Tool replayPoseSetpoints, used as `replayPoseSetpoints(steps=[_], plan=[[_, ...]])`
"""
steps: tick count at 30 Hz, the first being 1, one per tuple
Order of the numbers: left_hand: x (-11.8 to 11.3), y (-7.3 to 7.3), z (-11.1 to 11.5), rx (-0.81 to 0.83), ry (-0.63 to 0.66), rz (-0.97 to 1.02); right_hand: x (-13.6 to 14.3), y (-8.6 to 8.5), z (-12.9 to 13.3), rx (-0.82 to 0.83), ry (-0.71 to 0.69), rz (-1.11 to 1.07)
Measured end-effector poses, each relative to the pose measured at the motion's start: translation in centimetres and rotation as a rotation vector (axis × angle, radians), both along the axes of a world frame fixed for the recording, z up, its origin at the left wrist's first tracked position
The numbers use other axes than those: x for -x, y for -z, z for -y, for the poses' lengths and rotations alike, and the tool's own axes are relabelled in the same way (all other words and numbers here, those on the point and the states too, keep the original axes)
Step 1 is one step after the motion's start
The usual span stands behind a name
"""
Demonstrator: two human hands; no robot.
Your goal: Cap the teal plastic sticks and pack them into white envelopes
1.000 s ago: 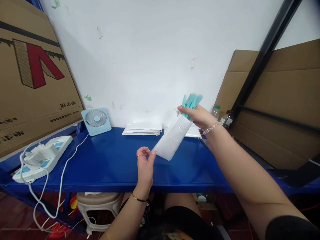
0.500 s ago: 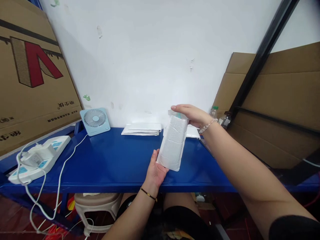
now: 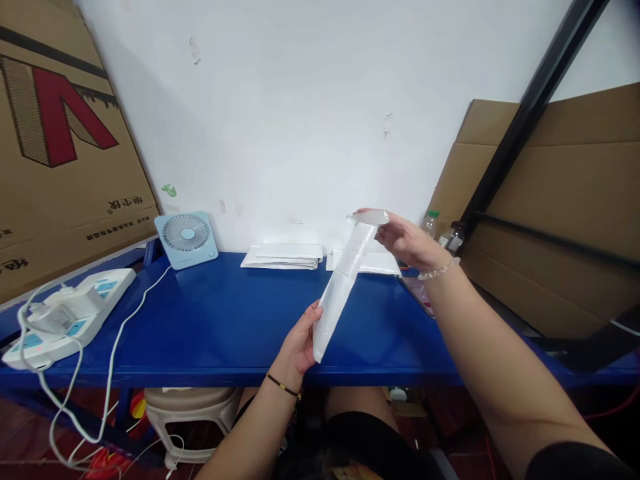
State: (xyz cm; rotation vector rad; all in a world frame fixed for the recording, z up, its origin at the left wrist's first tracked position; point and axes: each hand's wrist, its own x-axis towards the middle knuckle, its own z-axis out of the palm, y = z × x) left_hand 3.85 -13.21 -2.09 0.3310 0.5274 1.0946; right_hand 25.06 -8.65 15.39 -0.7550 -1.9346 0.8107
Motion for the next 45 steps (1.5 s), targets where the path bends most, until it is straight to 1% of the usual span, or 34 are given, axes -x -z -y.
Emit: replayPoseSetpoints(steps=[2, 4, 5, 6, 8, 9, 11, 12, 13, 14, 16, 18, 20, 22, 23, 24, 25, 27, 28, 30, 32, 33, 34, 36, 38, 40, 42, 43, 45], plan=[[0.7, -0.4, 0.0, 0.100, 0.134, 0.058, 0.1, 0.4, 0.6, -0.048, -0.002, 0.127], [1.5, -0.8, -0.3, 0.190, 0.246, 0.174, -0.1, 0.8, 0.4, -0.019, 0.023, 0.210], [1.9, -1.0, -0.6, 0.218, 0.275, 0.239, -0.3, 1.2, 0.0, 0.005, 0.064, 0.213], [2.3, -1.1, -0.9, 0.229, 0.279, 0.293, -0.7, 1.6, -0.7, 0.023, 0.124, 0.181], [3.2, -1.5, -2.0, 0.223, 0.214, 0.335, -1.8, 2.9, -2.7, 0.046, 0.299, 0.027], [3.7, -1.7, -2.6, 0.219, 0.158, 0.323, -2.6, 3.7, -3.9, 0.066, 0.369, -0.089], [4.7, -2.1, -4.1, 0.222, 0.041, 0.264, -4.1, 5.6, -6.4, 0.162, 0.498, -0.288], [5.2, -2.3, -5.0, 0.229, -0.009, 0.232, -4.9, 6.6, -7.7, 0.211, 0.557, -0.325], [5.6, -2.4, -5.9, 0.235, -0.049, 0.203, -5.5, 7.7, -8.8, 0.230, 0.652, -0.328], [5.9, -2.6, -6.8, 0.242, -0.084, 0.178, -6.0, 8.7, -9.8, 0.255, 0.753, -0.268], [6.2, -2.7, -8.6, 0.248, -0.147, 0.134, -6.7, 10.5, -11.3, 0.281, 0.963, -0.018], [6.2, -2.5, -10.1, 0.253, -0.203, 0.101, -6.9, 11.8, -12.4, 0.295, 1.045, 0.100], [6.0, -2.1, -11.2, 0.270, -0.236, 0.071, -6.6, 12.6, -13.2, 0.280, 1.104, 0.150], [5.6, -1.7, -11.8, 0.287, -0.240, 0.040, -5.4, 13.1, -14.0, 0.163, 1.173, 0.284], [5.4, -1.5, -11.9, 0.286, -0.234, 0.028, -4.4, 13.3, -14.3, 0.071, 1.167, 0.387], [5.3, -1.3, -11.9, 0.279, -0.228, 0.017, -3.1, 13.4, -14.6, -0.039, 1.123, 0.515], [5.1, -1.2, -11.9, 0.264, -0.224, 0.007, -1.5, 13.6, -14.9, -0.131, 1.018, 0.633], [5.0, -0.9, -11.8, 0.232, -0.222, -0.013, 2.3, 14.1, -15.3, -0.246, 0.720, 0.800], [5.1, -0.8, -11.7, 0.221, -0.222, -0.027, 4.2, 14.3, -15.4, -0.299, 0.632, 0.865], [5.2, -0.6, -11.6, 0.206, -0.218, -0.061, 7.6, 14.5, -15.5, -0.390, 0.583, 0.964], [5.4, -0.4, -11.5, 0.183, -0.201, -0.091, 9.8, 14.5, -15.4, -0.383, 0.575, 1.029], [5.4, -0.4, -11.4, 0.165, -0.189, -0.102, 10.3, 14.5, -15.2, -0.367, 0.582, 1.044], [5.4, -0.4, -11.3, 0.143, -0.176, -0.108, 10.5, 14.3, -14.9, -0.356, 0.590, 1.043], [5.2, -0.4, -11.3, 0.106, -0.169, -0.114, 9.8, 14.2, -13.8, -0.369, 0.584, 0.980], [4.8, -0.5, -11.3, 0.074, -0.220, -0.118, 8.3, 14.2, -11.9, -0.407, 0.511, 0.854], [4.4, -0.6, -11.5, 0.035, -0.320, -0.105, 6.4, 14.7, -9.5, -0.426, 0.356, 0.746], [4.2, -0.7, -11.7, 0.010, -0.432, -0.076, 4.7, 15.4, -7.2, -0.428, 0.170, 0.725], [4.2, -0.7, -11.8, -0.007, -0.491, -0.064, 3.9, 15.8, -6.3, -0.415, 0.113, 0.731], [4.2, -0.7, -11.9, -0.080, -0.619, -0.061, 2.6, 16.6, -5.1, -0.362, 0.088, 0.747]])
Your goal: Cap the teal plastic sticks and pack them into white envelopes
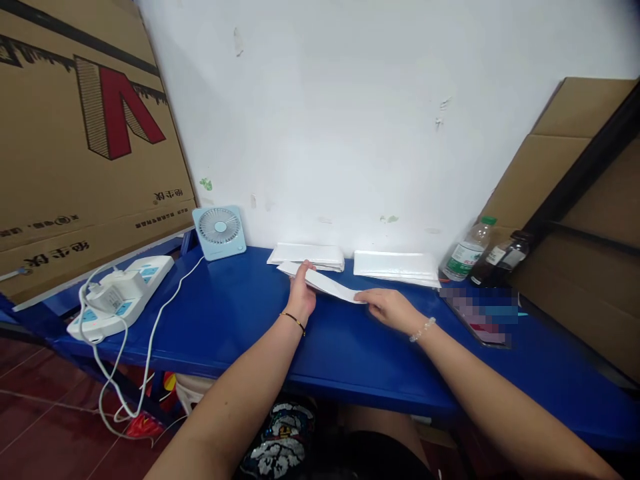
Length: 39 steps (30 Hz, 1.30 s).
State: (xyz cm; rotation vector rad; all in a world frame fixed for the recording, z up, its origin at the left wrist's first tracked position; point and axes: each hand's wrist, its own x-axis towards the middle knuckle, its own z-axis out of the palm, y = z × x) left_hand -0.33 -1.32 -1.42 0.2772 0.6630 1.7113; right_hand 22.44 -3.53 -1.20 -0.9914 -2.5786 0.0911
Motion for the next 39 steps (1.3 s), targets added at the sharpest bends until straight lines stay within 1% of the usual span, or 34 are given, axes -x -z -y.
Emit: replayPoseSetpoints(steps=[2, 4, 8, 11, 14, 16, 19, 23, 27, 30, 35, 39], plan=[[0.0, -0.1, 0.1, -0.119, -0.107, -0.061, -1.1, 0.5, 0.2, 0.081, 0.041, -0.021], [-0.2, -0.4, 0.5, -0.224, -0.159, -0.139, -2.2, 0.6, -0.1, 0.186, 0.073, -0.081], [-1.2, -1.8, 1.4, -0.320, -0.166, -0.238, -3.8, 0.8, -0.8, 0.381, 0.113, -0.179], [-2.1, -3.1, 2.0, -0.362, -0.130, -0.261, -3.7, 1.5, -1.0, 0.439, 0.107, -0.183], [-2.6, -4.2, 2.3, -0.409, -0.106, -0.290, -2.6, 2.2, -1.2, 0.396, 0.104, -0.213], [-2.8, -4.6, 2.4, -0.424, -0.094, -0.316, -1.8, 2.4, -1.3, 0.360, 0.090, -0.236], [-2.7, -5.1, 2.4, -0.432, -0.080, -0.360, -1.1, 2.4, -1.3, 0.330, 0.065, -0.269], [-2.1, -6.1, 2.4, -0.437, -0.062, -0.404, -1.0, 2.1, -1.4, 0.303, 0.095, -0.265], [-1.0, -7.8, 2.5, -0.460, -0.066, -0.440, -0.9, 2.0, -1.4, 0.252, 0.082, -0.211], [0.0, -9.0, 2.7, -0.490, -0.060, -0.508, -0.6, 2.1, -1.4, 0.215, 0.076, -0.141], [2.2, -10.8, 2.6, -0.529, -0.125, -0.625, -0.6, 2.4, -1.6, 0.203, 0.082, -0.057], [4.3, -11.7, 2.4, -0.578, -0.149, -0.757, -0.8, 2.7, -1.8, 0.197, 0.066, -0.038]])
